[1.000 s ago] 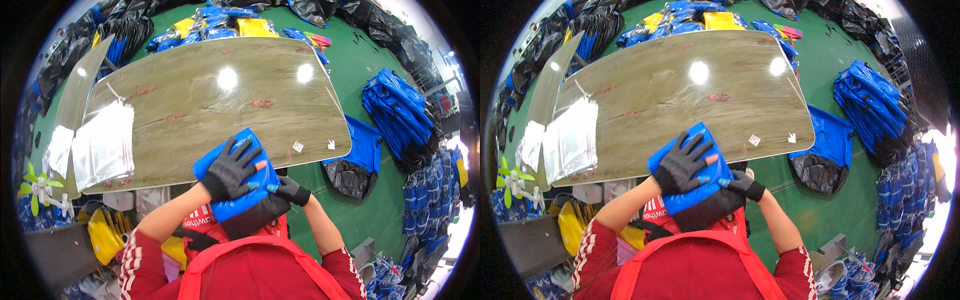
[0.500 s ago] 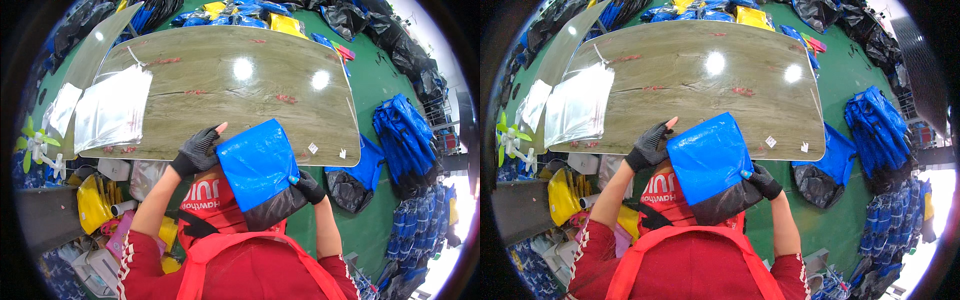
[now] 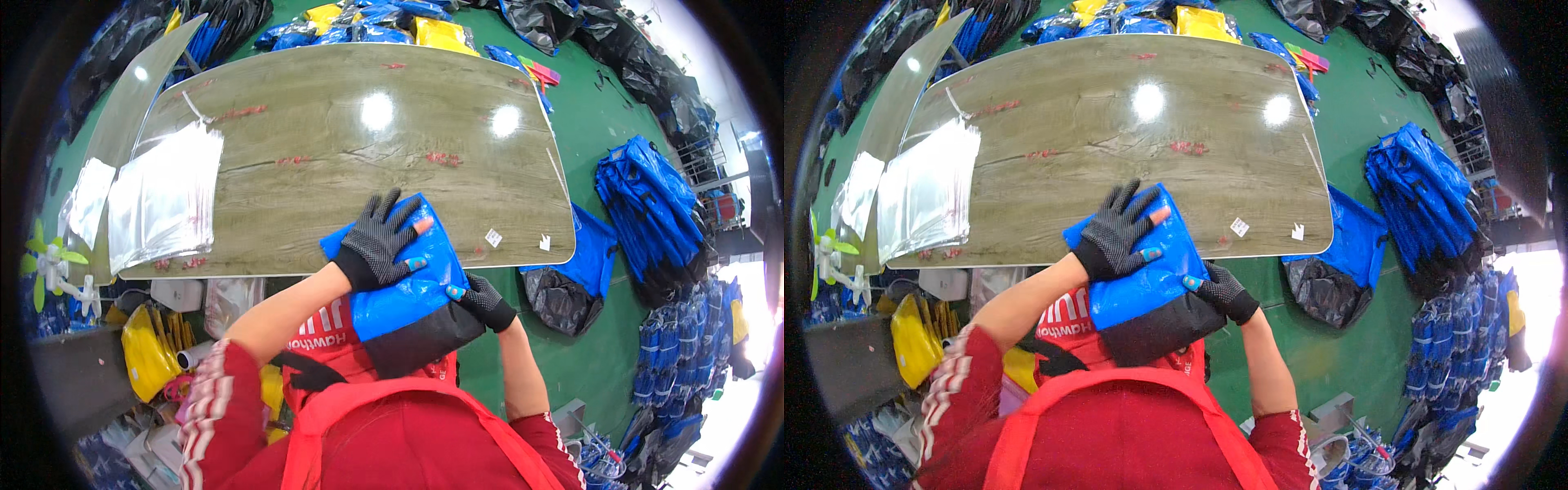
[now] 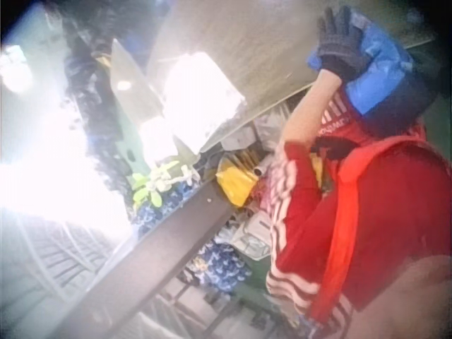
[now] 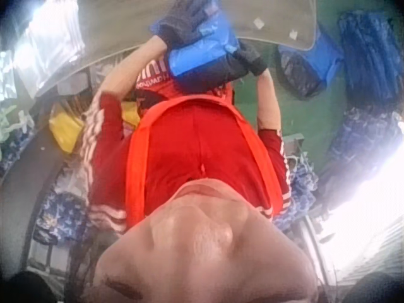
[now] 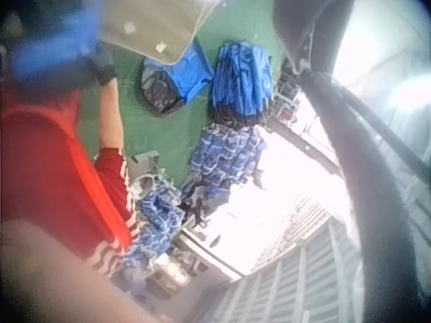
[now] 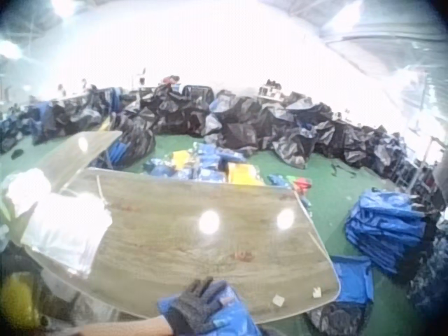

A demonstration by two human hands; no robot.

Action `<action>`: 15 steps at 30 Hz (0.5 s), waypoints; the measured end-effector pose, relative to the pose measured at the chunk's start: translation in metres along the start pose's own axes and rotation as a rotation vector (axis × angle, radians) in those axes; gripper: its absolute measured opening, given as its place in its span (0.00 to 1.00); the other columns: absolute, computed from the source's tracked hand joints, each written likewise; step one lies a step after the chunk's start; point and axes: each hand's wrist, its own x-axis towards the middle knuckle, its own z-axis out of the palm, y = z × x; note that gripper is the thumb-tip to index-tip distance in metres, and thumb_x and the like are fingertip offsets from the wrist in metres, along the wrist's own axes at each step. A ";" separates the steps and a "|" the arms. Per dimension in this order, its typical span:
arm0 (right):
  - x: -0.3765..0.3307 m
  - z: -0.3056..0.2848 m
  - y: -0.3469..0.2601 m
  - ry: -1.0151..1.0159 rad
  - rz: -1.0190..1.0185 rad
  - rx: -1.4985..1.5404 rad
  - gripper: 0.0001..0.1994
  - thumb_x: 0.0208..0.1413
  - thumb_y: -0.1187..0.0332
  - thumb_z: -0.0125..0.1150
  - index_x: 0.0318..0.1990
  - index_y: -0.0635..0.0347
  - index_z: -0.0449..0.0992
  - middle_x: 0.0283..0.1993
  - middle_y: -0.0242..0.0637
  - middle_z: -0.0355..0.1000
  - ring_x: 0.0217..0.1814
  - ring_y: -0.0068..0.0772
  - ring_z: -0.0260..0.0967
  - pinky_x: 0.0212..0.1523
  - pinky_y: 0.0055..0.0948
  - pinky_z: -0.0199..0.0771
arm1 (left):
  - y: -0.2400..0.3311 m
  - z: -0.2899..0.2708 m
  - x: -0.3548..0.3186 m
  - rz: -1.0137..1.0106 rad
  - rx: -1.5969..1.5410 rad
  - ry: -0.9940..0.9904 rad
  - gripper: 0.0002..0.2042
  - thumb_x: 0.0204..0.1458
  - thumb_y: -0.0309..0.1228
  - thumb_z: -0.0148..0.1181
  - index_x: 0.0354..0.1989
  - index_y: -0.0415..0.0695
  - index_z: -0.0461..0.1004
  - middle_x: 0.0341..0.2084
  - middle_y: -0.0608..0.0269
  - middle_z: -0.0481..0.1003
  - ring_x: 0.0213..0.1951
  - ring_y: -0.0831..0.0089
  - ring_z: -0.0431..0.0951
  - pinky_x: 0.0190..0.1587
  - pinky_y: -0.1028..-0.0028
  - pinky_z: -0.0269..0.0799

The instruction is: The person folds blue and black reusable bags on a table, places each folded bag into a clear plastic sleeve, and stacks the packaged bags. The person repeats this process for multiple bags, handling them one at a time.

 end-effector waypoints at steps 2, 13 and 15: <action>0.001 0.001 0.000 0.085 -0.011 0.022 0.29 0.52 0.58 0.64 0.57 0.69 0.66 0.51 0.38 0.71 0.51 0.27 0.68 0.54 0.30 0.67 | -0.010 0.037 -0.002 -0.041 0.014 0.109 0.33 0.49 0.55 0.52 0.62 0.52 0.61 0.64 0.49 0.55 0.65 0.44 0.52 0.66 0.47 0.40; -0.007 -0.013 0.020 0.050 0.107 0.285 0.36 0.48 0.58 0.66 0.61 0.68 0.61 0.59 0.43 0.66 0.57 0.38 0.66 0.58 0.38 0.65 | -0.267 -0.131 -0.226 -1.101 0.461 0.690 0.12 0.43 0.38 0.64 0.32 0.46 0.74 0.35 0.57 0.74 0.42 0.55 0.72 0.46 0.59 0.67; -0.007 -0.017 0.023 0.030 0.105 0.263 0.37 0.47 0.58 0.67 0.62 0.68 0.59 0.60 0.45 0.65 0.58 0.40 0.65 0.59 0.40 0.65 | -0.299 -0.122 -0.260 -1.215 0.476 0.560 0.15 0.41 0.45 0.64 0.34 0.51 0.75 0.38 0.59 0.73 0.43 0.55 0.71 0.47 0.59 0.66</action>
